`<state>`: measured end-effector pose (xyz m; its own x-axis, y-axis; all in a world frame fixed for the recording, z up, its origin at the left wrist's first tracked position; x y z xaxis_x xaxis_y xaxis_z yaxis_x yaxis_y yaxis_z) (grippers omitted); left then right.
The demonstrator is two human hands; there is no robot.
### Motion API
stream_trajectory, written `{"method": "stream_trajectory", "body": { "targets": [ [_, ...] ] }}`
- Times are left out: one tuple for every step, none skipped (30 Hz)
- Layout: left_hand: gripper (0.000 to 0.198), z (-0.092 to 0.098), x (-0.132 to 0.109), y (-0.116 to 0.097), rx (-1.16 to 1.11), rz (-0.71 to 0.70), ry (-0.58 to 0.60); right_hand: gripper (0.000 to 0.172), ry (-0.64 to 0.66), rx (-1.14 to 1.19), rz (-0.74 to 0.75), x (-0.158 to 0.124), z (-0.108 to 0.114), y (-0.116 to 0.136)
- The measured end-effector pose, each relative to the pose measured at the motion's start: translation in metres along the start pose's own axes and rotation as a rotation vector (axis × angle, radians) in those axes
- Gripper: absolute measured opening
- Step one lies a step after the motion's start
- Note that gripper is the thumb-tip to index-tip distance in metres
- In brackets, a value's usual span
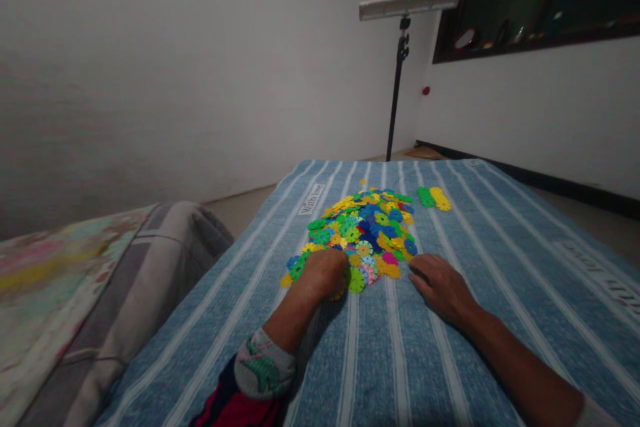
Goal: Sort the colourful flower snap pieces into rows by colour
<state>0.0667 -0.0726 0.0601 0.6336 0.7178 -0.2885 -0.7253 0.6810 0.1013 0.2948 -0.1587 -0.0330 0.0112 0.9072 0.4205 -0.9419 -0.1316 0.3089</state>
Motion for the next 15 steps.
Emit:
{"method": "stream_trajectory", "body": {
  "targets": [
    [0.024,-0.0001,-0.0002,0.0003,-0.003,0.009,0.0,0.018,0.001,0.003,0.0,-0.0001,0.0,-0.0001],
    [0.023,-0.0003,-0.0003,0.0006,-0.013,0.017,-0.008,0.018,0.001,0.005,-0.001,-0.0001,0.0002,-0.0001],
    [0.023,-0.0007,-0.0004,0.001,-0.027,0.027,-0.02,0.018,0.003,0.007,-0.003,0.0,0.0006,0.0001],
    [0.023,-0.0012,-0.0004,0.0012,-0.044,0.038,-0.034,0.018,0.005,0.007,-0.006,0.0002,0.0012,0.0004],
    [0.022,-0.0017,-0.0004,0.0013,-0.06,0.05,-0.046,0.018,0.009,0.007,-0.008,0.0004,0.002,0.0008],
    [0.021,-0.0022,-0.0005,0.0012,-0.073,0.059,-0.055,0.018,0.015,0.005,-0.01,0.0006,0.0027,0.0013],
    [0.021,-0.0027,-0.0005,0.001,-0.082,0.064,-0.06,0.018,0.021,0.005,-0.011,0.0009,0.0035,0.0017],
    [0.021,-0.0032,-0.0005,0.0006,-0.086,0.065,-0.059,0.018,0.025,0.005,-0.01,0.0011,0.0041,0.0021],
    [0.021,-0.0035,-0.0004,0.0002,-0.088,0.064,-0.058,0.017,0.028,0.005,-0.009,0.0013,0.0044,0.0023],
    [0.021,-0.0037,-0.0004,-0.0002,-0.087,0.062,-0.058,0.017,0.027,0.006,-0.008,0.0014,0.0046,0.0023],
    [0.022,-0.0039,-0.0003,-0.0005,-0.084,0.06,-0.06,0.017,0.026,0.008,-0.007,0.0014,0.0046,0.0022],
    [0.022,-0.0041,-0.0002,-0.0006,-0.077,0.056,-0.061,0.017,0.025,0.009,-0.009,0.0013,0.0044,0.002],
    [0.023,-0.0043,-0.0001,-0.0006,-0.066,0.051,-0.06,0.018,0.026,0.01,-0.01,0.0013,0.0042,0.0018],
    [0.024,-0.0045,0.0,-0.0006,-0.055,0.042,-0.057,0.018,0.028,0.011,-0.012,0.0012,0.0039,0.0017],
    [0.024,-0.0047,0.0001,-0.0006,-0.045,0.032,-0.053,0.019,0.032,0.012,-0.013,0.0012,0.0038,0.0018]
  ]
}}
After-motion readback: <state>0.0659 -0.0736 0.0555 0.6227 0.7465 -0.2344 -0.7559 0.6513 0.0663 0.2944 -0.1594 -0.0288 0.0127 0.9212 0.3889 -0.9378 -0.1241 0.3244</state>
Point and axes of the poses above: each hand's wrist, its own x-axis towards the middle knuckle, its own z-axis out of the back of the hand, y = z × x, the point moved 2 cm from there along x, towards the middle knuckle, and after that the axes turned 7 degrees about -z, right-handed, at the moved point
